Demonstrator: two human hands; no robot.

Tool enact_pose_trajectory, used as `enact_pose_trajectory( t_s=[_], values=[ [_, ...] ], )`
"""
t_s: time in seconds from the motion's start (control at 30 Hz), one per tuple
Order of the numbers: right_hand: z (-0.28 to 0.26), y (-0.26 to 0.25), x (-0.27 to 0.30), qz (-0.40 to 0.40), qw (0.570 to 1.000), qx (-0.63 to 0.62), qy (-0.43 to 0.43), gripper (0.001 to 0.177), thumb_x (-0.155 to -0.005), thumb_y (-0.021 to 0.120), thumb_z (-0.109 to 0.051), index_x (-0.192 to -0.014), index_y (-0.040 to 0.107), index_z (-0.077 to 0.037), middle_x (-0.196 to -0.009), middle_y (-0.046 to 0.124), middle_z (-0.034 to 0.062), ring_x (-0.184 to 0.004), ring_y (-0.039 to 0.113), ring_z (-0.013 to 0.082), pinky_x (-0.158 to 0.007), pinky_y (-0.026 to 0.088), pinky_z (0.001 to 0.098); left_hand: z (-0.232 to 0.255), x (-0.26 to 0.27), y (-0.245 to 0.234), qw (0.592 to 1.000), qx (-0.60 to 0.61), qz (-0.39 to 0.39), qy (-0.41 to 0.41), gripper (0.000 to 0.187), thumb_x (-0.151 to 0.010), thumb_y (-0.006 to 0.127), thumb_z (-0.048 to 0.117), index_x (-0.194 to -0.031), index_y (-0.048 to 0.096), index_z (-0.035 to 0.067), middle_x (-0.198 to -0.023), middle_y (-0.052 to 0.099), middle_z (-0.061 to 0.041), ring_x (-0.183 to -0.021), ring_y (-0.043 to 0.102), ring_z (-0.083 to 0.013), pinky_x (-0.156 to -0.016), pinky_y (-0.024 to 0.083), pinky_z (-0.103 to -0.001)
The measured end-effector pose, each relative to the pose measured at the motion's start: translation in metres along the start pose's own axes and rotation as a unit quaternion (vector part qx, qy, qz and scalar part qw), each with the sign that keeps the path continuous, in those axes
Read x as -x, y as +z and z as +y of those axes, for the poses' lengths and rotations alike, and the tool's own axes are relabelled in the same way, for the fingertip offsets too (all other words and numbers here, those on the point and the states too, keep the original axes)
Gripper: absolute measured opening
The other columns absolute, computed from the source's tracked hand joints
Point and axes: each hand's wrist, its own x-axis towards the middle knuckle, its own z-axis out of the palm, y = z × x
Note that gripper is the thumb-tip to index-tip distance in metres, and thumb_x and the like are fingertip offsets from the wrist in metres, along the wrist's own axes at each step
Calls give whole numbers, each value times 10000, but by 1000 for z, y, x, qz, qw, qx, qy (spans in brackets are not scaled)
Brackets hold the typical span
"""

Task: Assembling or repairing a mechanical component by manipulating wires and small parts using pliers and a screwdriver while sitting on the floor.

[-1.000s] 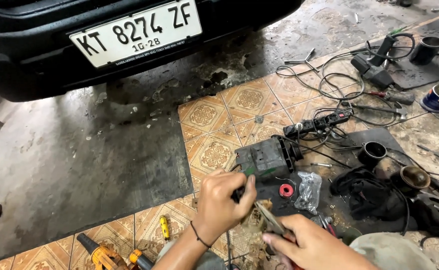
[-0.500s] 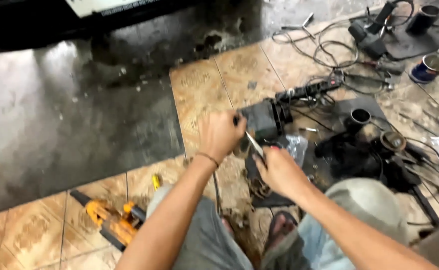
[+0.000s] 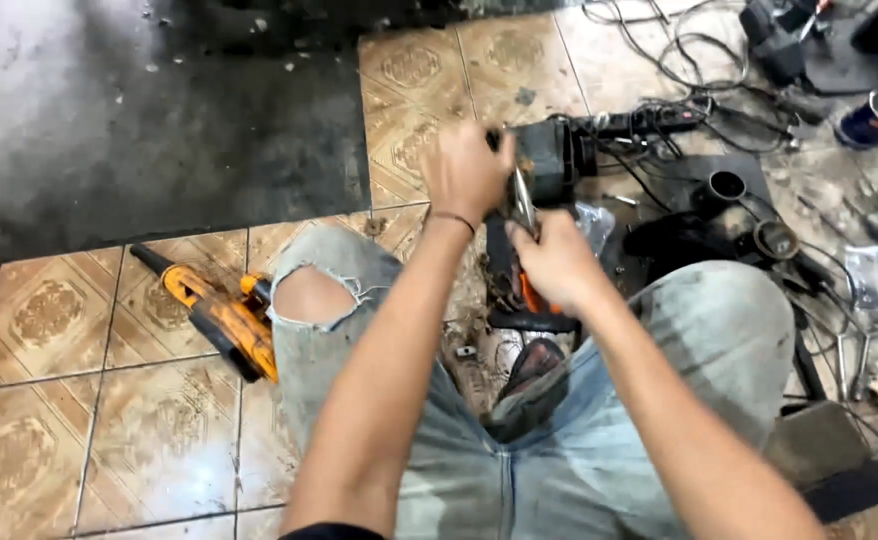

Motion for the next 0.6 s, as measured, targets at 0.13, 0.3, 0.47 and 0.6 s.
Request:
enact_pose_trajectory(
  t_s=[0.13,0.3,0.47,0.6],
  values=[
    [26,18,6,-15,989,-113,96,295,-976,591,-236,-830,734,-23,-618,683,170,-572,722,295,-558,553,409,-6,27,15,993,52,-57,-94,302,-792,618,503,-839,791,260,-746,748,-120,-814,753,-357,-705,605,-477],
    [4,16,34,-55,986,-114,109,312,-981,595,-227,-938,719,56,-741,696,252,-664,720,372,-602,547,456,-26,5,17,974,97,-9,-207,297,-816,613,428,-864,792,196,-768,764,-116,-840,765,-339,-740,610,-451],
    [34,24,56,-52,982,-126,133,249,-1003,590,-193,-904,731,-13,-646,635,49,-517,516,150,-481,410,309,-49,-25,-29,960,136,202,-138,231,-807,674,269,-702,749,77,-611,742,-40,-468,657,-201,-495,544,-355],
    [-3,-16,67,-48,954,-250,156,248,-1050,526,-150,-1089,674,46,-766,744,198,-562,657,234,-470,488,307,-11,6,-50,953,218,187,94,224,-836,654,176,-776,751,-16,-611,703,-68,-463,540,-154,-461,443,-296]
  ],
)
